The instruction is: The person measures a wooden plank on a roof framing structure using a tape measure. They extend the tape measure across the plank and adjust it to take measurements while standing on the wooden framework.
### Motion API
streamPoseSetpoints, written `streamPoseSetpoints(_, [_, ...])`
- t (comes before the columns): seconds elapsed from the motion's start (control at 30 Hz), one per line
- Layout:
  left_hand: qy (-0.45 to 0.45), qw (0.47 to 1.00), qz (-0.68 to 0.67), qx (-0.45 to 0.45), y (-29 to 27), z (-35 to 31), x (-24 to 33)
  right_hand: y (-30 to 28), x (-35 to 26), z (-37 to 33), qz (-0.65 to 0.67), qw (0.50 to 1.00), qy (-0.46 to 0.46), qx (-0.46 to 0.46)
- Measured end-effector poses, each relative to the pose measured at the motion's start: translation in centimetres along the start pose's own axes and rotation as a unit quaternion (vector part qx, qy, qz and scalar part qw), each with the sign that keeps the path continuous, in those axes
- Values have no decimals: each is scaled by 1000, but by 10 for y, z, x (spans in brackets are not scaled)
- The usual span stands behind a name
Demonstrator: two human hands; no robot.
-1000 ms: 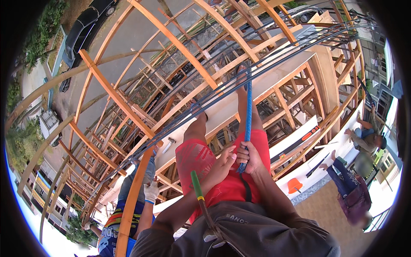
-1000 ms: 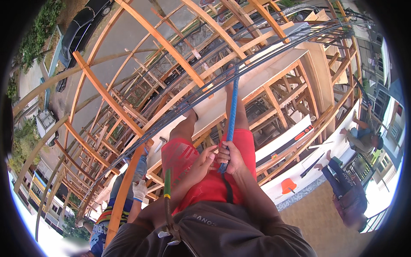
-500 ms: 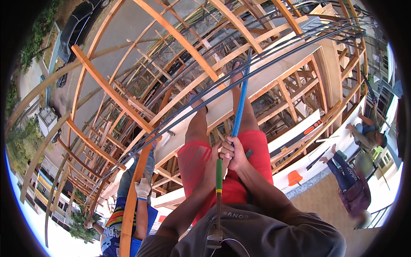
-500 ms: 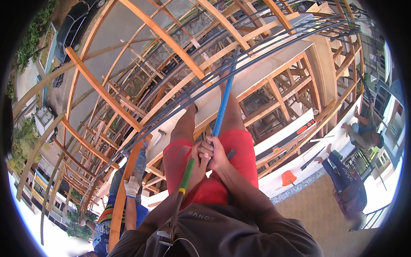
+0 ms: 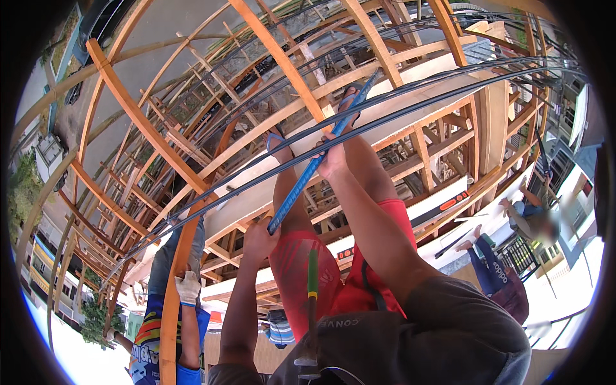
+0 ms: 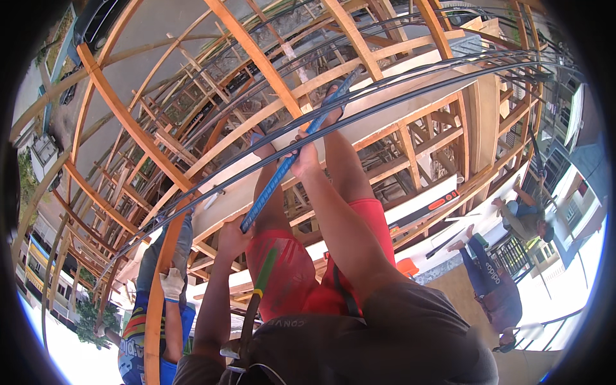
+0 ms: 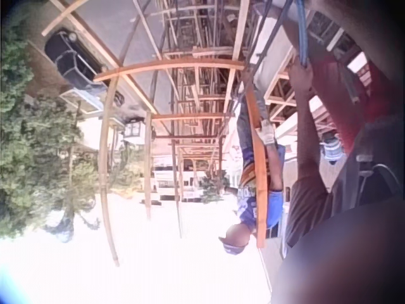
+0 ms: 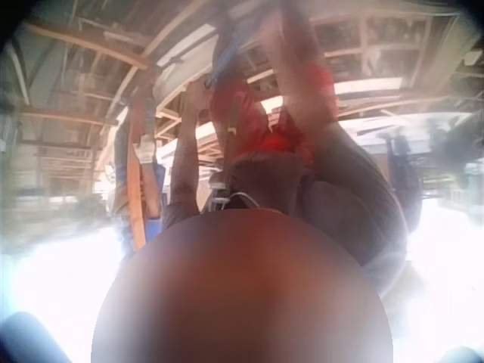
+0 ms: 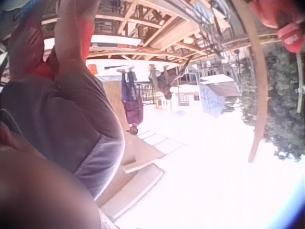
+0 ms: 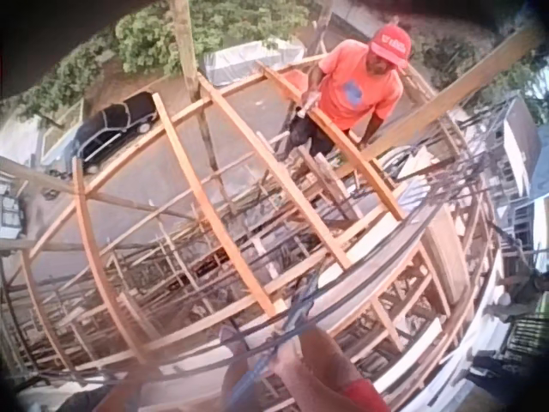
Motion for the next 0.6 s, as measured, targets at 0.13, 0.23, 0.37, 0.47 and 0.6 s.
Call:
streamPoseSetpoints(0.13, [25, 992, 111, 54, 23, 22, -49, 0, 29, 19, -18, 991, -17, 132])
streamPoseSetpoints(0.23, [63, 985, 121, 109, 41, 32, -85, 7, 40, 18, -10, 988, 6, 154])
streamPoseSetpoints(0.37, [84, 982, 130, 112, 61, 42, -103, -13, 44, 24, -96, 987, 6, 129])
streamPoseSetpoints(0.47, [58, 986, 120, 103, 69, 48, -116, -18, 46, 26, -18, 998, -55, 30])
streamPoseSetpoints(0.6, [63, 980, 139, 126, 79, 62, -128, -24, 46, 31, 73, 993, -75, 46])
Point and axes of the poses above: each hand's wrist, its own z-axis towards the middle knuckle, its own y-axis out of the palm, x = y × z, the point moved 3 cm from there along z, towards the middle knuckle, and after that the axes turned 6 degrees about -x, right-handed, at the moved point
